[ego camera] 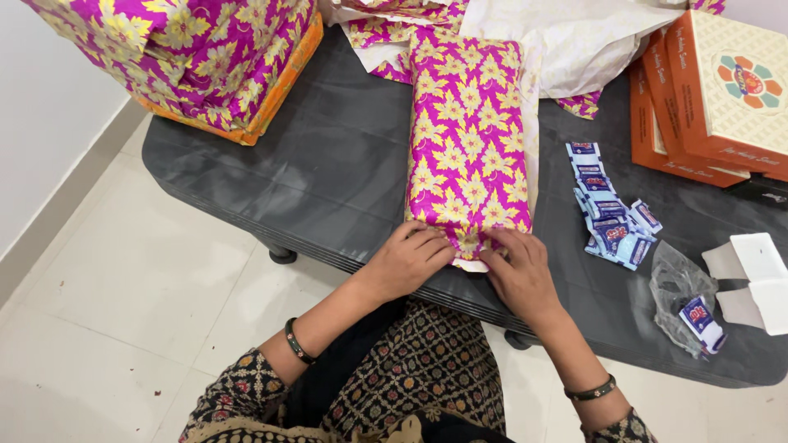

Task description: The person wraps a rectangular box with floral-patterned wrapping paper on a table. They fold the paper edges, smooth the surface, and secure the package with adhesive tape. The wrapped box is then placed aside, and the person begins wrapping another box.

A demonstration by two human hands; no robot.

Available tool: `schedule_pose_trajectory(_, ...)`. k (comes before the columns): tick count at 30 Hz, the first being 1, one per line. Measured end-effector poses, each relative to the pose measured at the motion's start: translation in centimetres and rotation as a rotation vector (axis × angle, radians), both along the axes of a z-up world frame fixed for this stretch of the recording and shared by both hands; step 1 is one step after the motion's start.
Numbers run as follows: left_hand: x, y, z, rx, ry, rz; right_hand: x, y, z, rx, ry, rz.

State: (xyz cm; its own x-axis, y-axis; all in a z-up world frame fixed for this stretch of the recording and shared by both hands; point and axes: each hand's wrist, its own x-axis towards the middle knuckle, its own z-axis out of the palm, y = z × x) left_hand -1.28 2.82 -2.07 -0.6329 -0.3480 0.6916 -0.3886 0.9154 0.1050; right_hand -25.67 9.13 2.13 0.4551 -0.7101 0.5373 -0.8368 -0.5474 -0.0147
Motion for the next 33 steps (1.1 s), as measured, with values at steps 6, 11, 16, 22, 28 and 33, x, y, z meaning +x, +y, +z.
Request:
schedule_pose_trajectory(6, 0.3, -0.1, 0.8, 0.017, 0.017, 0.001, 0.6, -0.5, 0.6, -0.028, 0.055, -0.028)
schedule_pose_trajectory(11, -0.2, -0.1, 2.9, 0.035, 0.21, 0.068, 0.9, -1.2, 1.0, -0.017, -0.016, -0.087)
schedule_pose_trajectory(16, -1.0, -0.7, 3.8, 0.192, 0.165, 0.134, 1.4, -2.1, 1.2, 0.001, -0.114, -0.144)
schedule_pose_trajectory(22, -1.7, -0.9, 3.7, 0.212, 0.149, 0.192, 1.5, -2.4, 0.9, 0.014, -0.189, -0.162)
schedule_pose_trajectory(28, -2.5, -1.2, 4.6, 0.318, 0.229, 0.228, 1.9, -3.2, 0.3, 0.016, -0.211, -0.229)
schedule_pose_trajectory(33, -2.5, -1.5, 5.3, 0.363, 0.241, 0.271, 2.1, -3.5, 0.3, -0.002, -0.236, -0.227)
